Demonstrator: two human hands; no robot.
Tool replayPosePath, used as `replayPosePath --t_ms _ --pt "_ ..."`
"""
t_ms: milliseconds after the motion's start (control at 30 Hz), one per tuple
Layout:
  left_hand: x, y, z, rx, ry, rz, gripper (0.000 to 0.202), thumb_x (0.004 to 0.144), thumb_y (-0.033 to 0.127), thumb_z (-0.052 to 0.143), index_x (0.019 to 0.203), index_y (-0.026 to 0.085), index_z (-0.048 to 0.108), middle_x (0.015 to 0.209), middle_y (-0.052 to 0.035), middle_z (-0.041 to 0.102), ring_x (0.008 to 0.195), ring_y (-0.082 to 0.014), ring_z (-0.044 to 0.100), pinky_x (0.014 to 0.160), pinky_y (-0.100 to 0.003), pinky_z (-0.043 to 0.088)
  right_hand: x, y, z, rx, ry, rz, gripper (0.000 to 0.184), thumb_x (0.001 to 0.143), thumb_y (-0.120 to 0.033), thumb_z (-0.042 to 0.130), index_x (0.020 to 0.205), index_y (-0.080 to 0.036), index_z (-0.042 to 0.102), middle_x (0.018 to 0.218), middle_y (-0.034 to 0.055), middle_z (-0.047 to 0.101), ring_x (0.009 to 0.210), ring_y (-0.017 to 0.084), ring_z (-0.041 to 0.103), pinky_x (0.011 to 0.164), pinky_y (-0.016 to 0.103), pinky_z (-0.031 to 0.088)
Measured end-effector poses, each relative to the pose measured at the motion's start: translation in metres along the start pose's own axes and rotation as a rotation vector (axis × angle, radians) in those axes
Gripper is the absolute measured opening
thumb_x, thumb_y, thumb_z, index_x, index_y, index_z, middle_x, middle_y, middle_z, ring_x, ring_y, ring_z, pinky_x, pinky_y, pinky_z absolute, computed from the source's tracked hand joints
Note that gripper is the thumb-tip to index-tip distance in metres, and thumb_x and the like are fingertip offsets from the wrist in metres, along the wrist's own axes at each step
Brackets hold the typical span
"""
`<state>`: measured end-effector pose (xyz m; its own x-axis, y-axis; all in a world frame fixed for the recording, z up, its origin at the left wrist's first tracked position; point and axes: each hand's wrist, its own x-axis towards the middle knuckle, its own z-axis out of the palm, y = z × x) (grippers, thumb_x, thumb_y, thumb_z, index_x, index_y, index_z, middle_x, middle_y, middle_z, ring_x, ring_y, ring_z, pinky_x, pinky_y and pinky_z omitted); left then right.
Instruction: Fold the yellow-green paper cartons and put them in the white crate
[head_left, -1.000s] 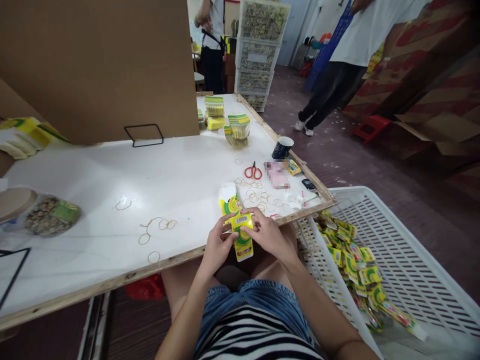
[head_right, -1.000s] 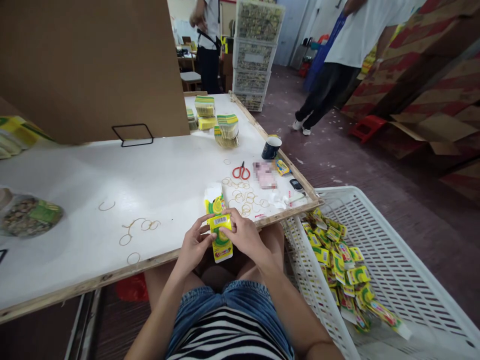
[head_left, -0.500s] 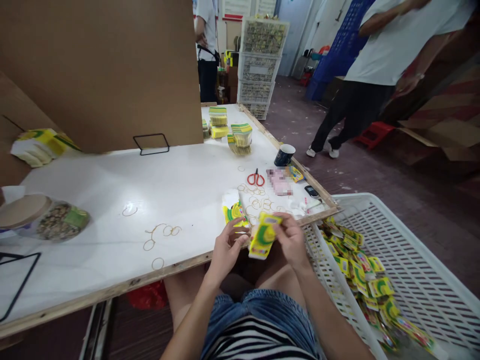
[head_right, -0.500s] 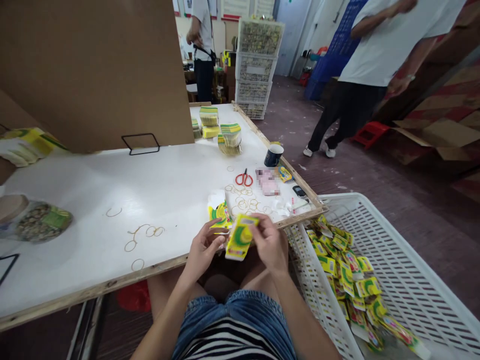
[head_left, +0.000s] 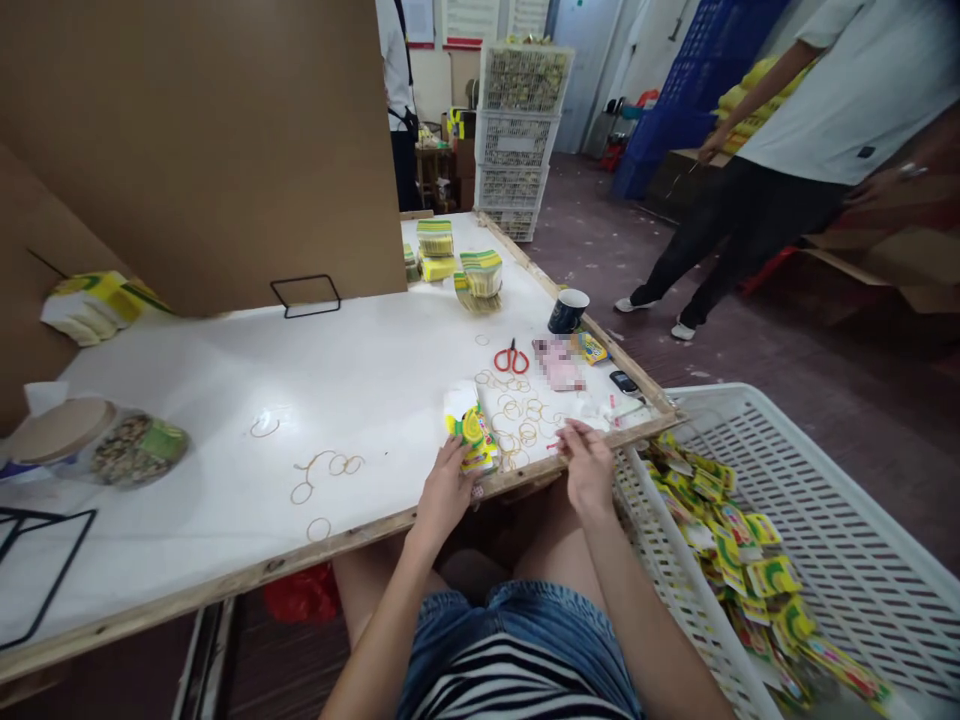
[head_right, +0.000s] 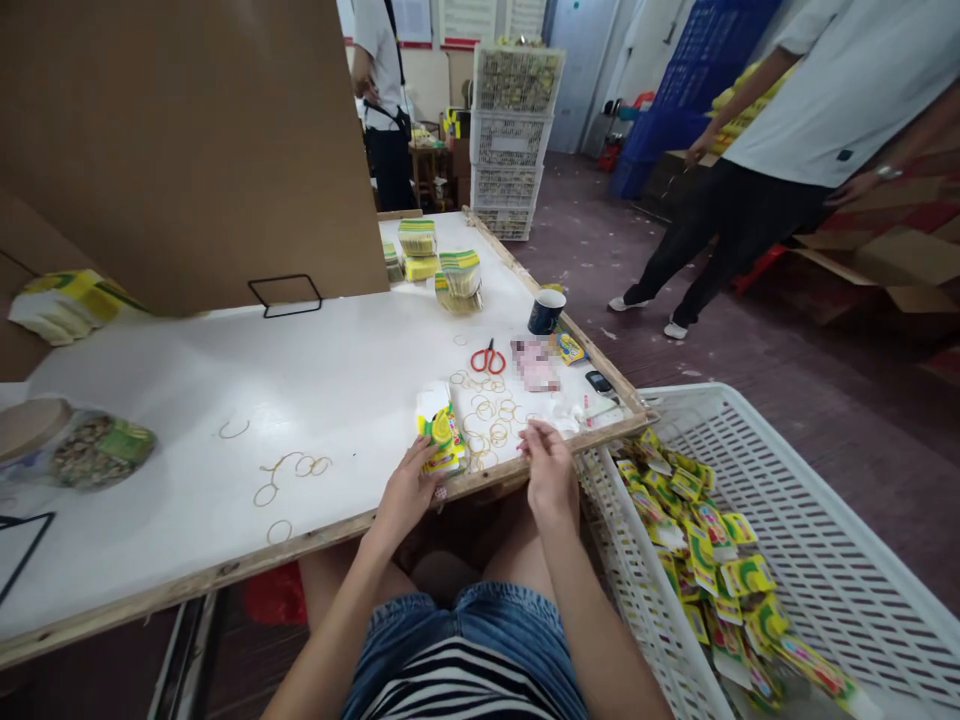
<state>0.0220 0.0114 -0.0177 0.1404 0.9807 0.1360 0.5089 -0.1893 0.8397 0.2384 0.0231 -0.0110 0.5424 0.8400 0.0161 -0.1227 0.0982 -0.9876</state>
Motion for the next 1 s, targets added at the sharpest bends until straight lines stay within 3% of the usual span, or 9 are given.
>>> replayPosePath --t_ms 67,133,233,367,500,600,700,833,1000 --pt "0.000 0.002 -0.001 0.034 -0.021 -0.009 0.038 0.082 0.018 0.058 0.120 0.018 0.062 0.140 -0.0142 0.054 0.139 -0.0273 0.039 0.118 -0.052 0.024 -0.002 0.009 0.019 -0.272 -0.172 -0.046 0.034 0.077 -0.049 0.061 0.092 -0.019 0.063 0.083 0.0046 0.065 0.068 0.016 0.055 0.068 0.032 0.046" --pt "0.001 0.005 -0.002 0.066 -0.041 -0.013 0.038 0.083 0.017 0.056 0.120 0.017 0.061 0.140 -0.0152 0.054 0.139 -0.0270 0.040 0.119 -0.053 0.021 -0.006 0.016 0.039 -0.417 -0.292 -0.109 0.029 0.072 -0.045 0.067 0.087 -0.020 0.066 0.088 0.0071 0.066 0.077 0.020 0.056 0.079 0.037 0.045" --pt "0.000 0.006 -0.004 0.071 -0.050 -0.008 0.037 0.082 0.014 0.055 0.118 0.019 0.062 0.139 -0.0139 0.055 0.137 -0.0266 0.043 0.119 -0.055 0.020 -0.013 0.021 0.063 -0.437 -0.329 -0.159 0.019 0.061 -0.031 0.075 0.074 -0.022 0.065 0.081 0.0074 0.065 0.084 0.025 0.054 0.088 0.041 0.041" --pt "-0.002 0.003 -0.007 0.008 -0.045 -0.007 0.037 0.078 0.013 0.059 0.113 0.021 0.065 0.136 -0.0120 0.058 0.133 -0.0279 0.047 0.118 -0.057 0.020 -0.021 0.022 0.076 -0.409 -0.320 -0.183 0.013 0.066 -0.031 0.069 0.071 -0.022 0.060 0.078 0.0078 0.064 0.083 0.026 0.055 0.083 0.042 0.042" --pt "-0.004 0.004 -0.014 -0.223 0.144 -0.040 0.040 0.083 0.028 0.061 0.122 0.022 0.059 0.133 -0.0121 0.061 0.127 -0.0264 0.053 0.114 -0.052 0.031 -0.025 0.016 0.073 -0.296 -0.348 -0.123 0.023 0.080 -0.042 0.058 0.084 -0.020 0.059 0.076 0.0057 0.065 0.068 0.021 0.058 0.067 0.034 0.046" --pt "-0.007 0.014 -0.021 -0.503 0.223 -0.100 0.051 0.083 0.044 0.062 0.126 0.017 0.056 0.128 -0.0155 0.063 0.122 -0.0272 0.057 0.105 -0.045 0.043 -0.034 0.007 0.066 -0.083 -0.379 0.008 0.033 0.076 -0.048 0.066 0.090 -0.019 0.058 0.076 0.0049 0.067 0.067 0.020 0.060 0.065 0.032 0.048" --pt "-0.013 0.029 -0.027 -0.703 0.128 -0.149 0.053 0.080 0.052 0.064 0.117 0.014 0.064 0.118 -0.0154 0.069 0.111 -0.0288 0.063 0.098 -0.041 0.048 -0.049 -0.005 0.058 0.109 -0.466 0.164 0.041 0.069 -0.050 0.075 0.090 -0.019 0.059 0.075 0.0044 0.069 0.067 0.020 0.062 0.066 0.032 0.050" --pt "-0.024 0.049 -0.028 -0.893 0.023 -0.165 0.050 0.076 0.051 0.070 0.113 0.016 0.068 0.112 -0.0121 0.071 0.106 -0.0282 0.065 0.094 -0.039 0.050 -0.070 -0.023 0.048 0.241 -0.511 0.304 0.045 0.063 -0.052 0.080 0.089 -0.019 0.062 0.077 0.0042 0.071 0.072 0.021 0.066 0.072 0.035 0.052" --pt "-0.038 0.066 -0.022 -1.020 -0.079 -0.136 0.053 0.068 0.050 0.078 0.109 0.017 0.070 0.109 -0.0117 0.072 0.108 -0.0282 0.063 0.093 -0.035 0.049 -0.083 -0.039 0.033 0.175 -0.541 0.250 0.044 0.065 -0.051 0.080 0.093 -0.019 0.068 0.087 0.0063 0.072 0.083 0.023 0.066 0.078 0.034 0.052"
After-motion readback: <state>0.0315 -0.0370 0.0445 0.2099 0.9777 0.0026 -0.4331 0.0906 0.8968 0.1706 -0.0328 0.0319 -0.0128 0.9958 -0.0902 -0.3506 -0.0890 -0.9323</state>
